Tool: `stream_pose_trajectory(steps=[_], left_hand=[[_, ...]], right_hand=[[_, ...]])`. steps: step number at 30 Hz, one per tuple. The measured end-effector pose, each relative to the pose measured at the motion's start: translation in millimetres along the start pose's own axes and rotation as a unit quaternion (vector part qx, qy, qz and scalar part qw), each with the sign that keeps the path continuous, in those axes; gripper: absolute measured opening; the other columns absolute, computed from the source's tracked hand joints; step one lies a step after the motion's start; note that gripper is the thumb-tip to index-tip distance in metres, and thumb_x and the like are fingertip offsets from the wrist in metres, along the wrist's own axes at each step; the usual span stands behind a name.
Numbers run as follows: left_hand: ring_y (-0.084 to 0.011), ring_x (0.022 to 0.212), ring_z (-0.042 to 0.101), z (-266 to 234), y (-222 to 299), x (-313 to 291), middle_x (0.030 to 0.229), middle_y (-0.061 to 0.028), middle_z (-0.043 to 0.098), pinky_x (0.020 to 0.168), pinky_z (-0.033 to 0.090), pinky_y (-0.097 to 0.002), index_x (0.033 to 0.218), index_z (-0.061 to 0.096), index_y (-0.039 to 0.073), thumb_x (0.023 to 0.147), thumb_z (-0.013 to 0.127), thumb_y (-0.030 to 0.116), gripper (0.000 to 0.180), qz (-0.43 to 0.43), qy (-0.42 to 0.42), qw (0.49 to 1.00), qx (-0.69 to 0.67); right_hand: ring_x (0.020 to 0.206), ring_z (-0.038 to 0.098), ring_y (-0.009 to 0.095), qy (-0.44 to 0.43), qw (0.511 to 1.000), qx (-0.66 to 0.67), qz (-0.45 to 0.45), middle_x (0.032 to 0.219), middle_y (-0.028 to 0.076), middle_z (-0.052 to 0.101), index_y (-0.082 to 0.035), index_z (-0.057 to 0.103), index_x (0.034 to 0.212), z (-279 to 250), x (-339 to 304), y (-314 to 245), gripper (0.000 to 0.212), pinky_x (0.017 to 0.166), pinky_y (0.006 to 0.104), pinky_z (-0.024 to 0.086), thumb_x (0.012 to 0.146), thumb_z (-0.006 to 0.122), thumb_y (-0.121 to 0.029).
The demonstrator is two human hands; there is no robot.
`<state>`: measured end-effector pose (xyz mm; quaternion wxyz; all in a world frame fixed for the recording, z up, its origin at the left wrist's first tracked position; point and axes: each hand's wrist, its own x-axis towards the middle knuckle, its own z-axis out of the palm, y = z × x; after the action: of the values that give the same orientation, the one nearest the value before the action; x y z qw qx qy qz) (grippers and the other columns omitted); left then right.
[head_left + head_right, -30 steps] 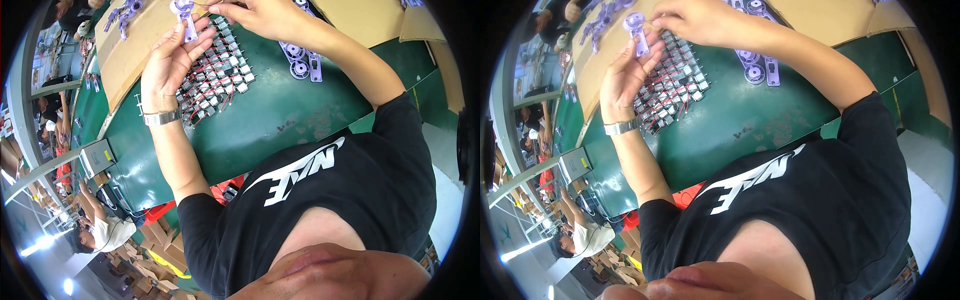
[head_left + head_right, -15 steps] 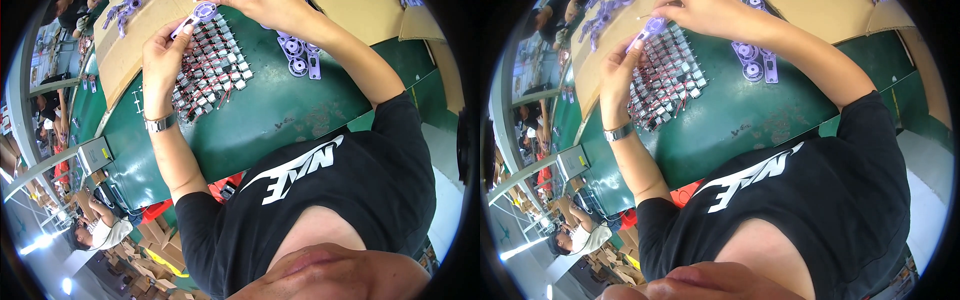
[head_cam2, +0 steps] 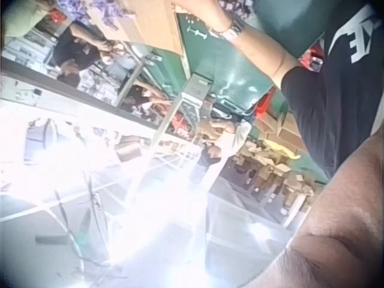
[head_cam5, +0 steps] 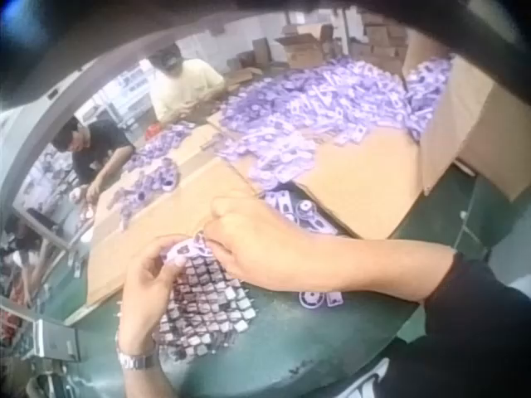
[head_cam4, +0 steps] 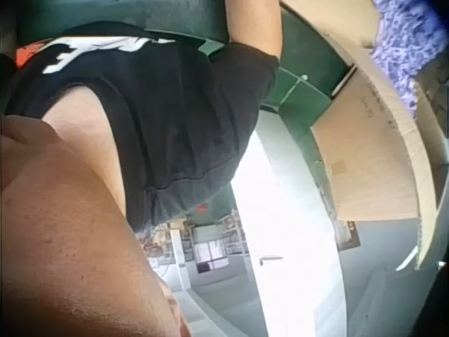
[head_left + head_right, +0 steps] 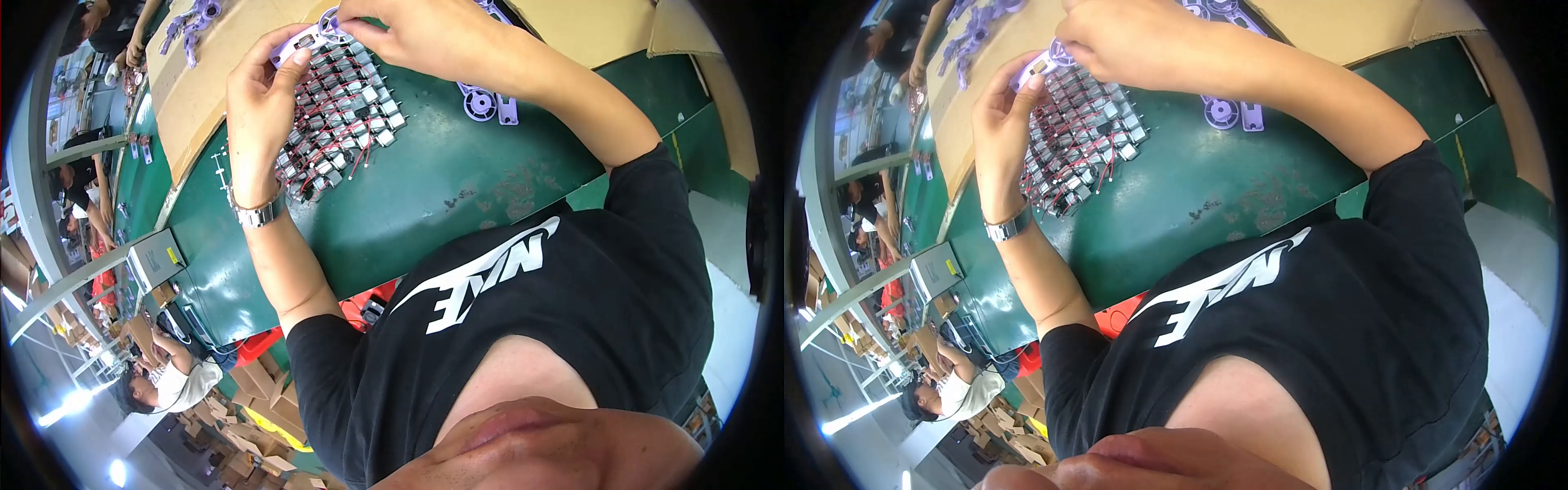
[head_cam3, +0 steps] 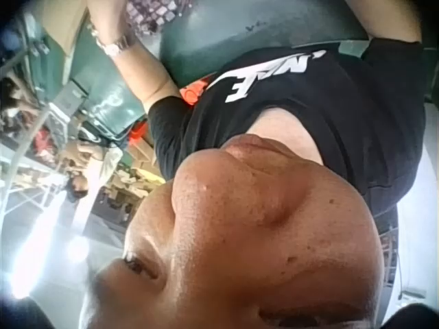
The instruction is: The person assembles electronic components into a plastic housing by hand, taking the components from a cardboard box on an assembly line.
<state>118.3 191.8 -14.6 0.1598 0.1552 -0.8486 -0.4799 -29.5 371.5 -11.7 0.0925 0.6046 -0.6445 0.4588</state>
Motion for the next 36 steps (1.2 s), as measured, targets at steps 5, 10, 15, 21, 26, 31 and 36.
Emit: stream_pose_trajectory(steps=[5, 10, 15, 21, 26, 31, 36], left_hand=[[-0.0093, 0.084, 0.062, 1, 5, -2, 0.094, -0.0018, 0.070, 0.079, 0.052, -0.0248, 0.126, 0.070, 0.004, 0.100, 0.067, 0.009, 0.027, -0.004, -0.010, 1.000, 0.004], [-0.0092, 0.084, 0.061, 1, 8, -5, 0.096, -0.0021, 0.071, 0.080, 0.052, -0.0251, 0.126, 0.070, 0.004, 0.100, 0.067, 0.009, 0.027, -0.012, -0.011, 1.000, 0.025], [-0.0092, 0.085, 0.062, 1, 11, -8, 0.096, -0.0024, 0.071, 0.080, 0.052, -0.0253, 0.125, 0.071, 0.003, 0.100, 0.067, 0.008, 0.026, -0.005, -0.017, 0.999, 0.030], [-0.0096, 0.086, 0.063, -1, 10, -8, 0.097, -0.0035, 0.072, 0.080, 0.052, -0.0254, 0.124, 0.070, 0.001, 0.101, 0.065, 0.006, 0.024, 0.001, 0.003, 1.000, 0.017], [-0.0090, 0.083, 0.062, 5, 17, -11, 0.094, -0.0036, 0.072, 0.077, 0.051, -0.0250, 0.122, 0.071, 0.003, 0.099, 0.066, 0.007, 0.024, 0.007, 0.019, 0.999, 0.024], [-0.0083, 0.079, 0.060, 5, 13, -11, 0.088, -0.0030, 0.072, 0.072, 0.049, -0.0248, 0.120, 0.073, 0.004, 0.097, 0.069, 0.009, 0.023, -0.006, 0.044, 0.997, 0.055], [-0.0083, 0.071, 0.057, 2, 10, -13, 0.080, -0.0027, 0.069, 0.065, 0.047, -0.0268, 0.118, 0.074, 0.005, 0.097, 0.071, 0.012, 0.023, 0.013, 0.069, 0.993, 0.093]], right_hand=[[0.084, 0.059, 0.038, 0.004, 0.999, -0.030, -0.029, 0.083, 0.020, 0.059, 0.002, 0.066, 0.078, 3, -2, 3, 0.010, 0.078, 0.0457, 0.049, 0.086, 0.065, -0.004], [0.086, 0.059, 0.038, 0.022, 0.998, 0.017, -0.062, 0.084, 0.019, 0.058, 0.004, 0.065, 0.083, 7, -3, 5, 0.007, 0.079, 0.0454, 0.049, 0.086, 0.064, -0.002], [0.086, 0.059, 0.038, 0.020, 0.997, 0.051, -0.050, 0.086, 0.019, 0.058, 0.004, 0.064, 0.085, 7, -1, -2, 0.006, 0.078, 0.0453, 0.049, 0.085, 0.064, -0.001], [0.085, 0.058, 0.038, 0.014, 0.996, 0.042, -0.076, 0.086, 0.019, 0.057, 0.004, 0.064, 0.086, 9, -1, 7, 0.005, 0.077, 0.0454, 0.048, 0.085, 0.064, -0.001], [0.085, 0.058, 0.037, 0.053, 0.991, 0.078, -0.094, 0.086, 0.019, 0.057, 0.004, 0.063, 0.085, 12, -2, 1, 0.004, 0.076, 0.0456, 0.047, 0.084, 0.064, 0.000], [0.102, 0.059, 0.042, -0.005, 0.998, 0.064, -0.017, 0.101, 0.023, 0.058, 0.005, 0.057, 0.110, 12, -6, 1, 0.023, 0.090, 0.0451, 0.048, 0.087, 0.060, 0.003], [0.117, 0.057, 0.046, -0.097, 0.985, 0.129, 0.060, 0.115, 0.028, 0.061, 0.011, 0.045, 0.128, -8, -2, -2, 0.042, 0.101, 0.0467, 0.046, 0.089, 0.056, 0.005]])
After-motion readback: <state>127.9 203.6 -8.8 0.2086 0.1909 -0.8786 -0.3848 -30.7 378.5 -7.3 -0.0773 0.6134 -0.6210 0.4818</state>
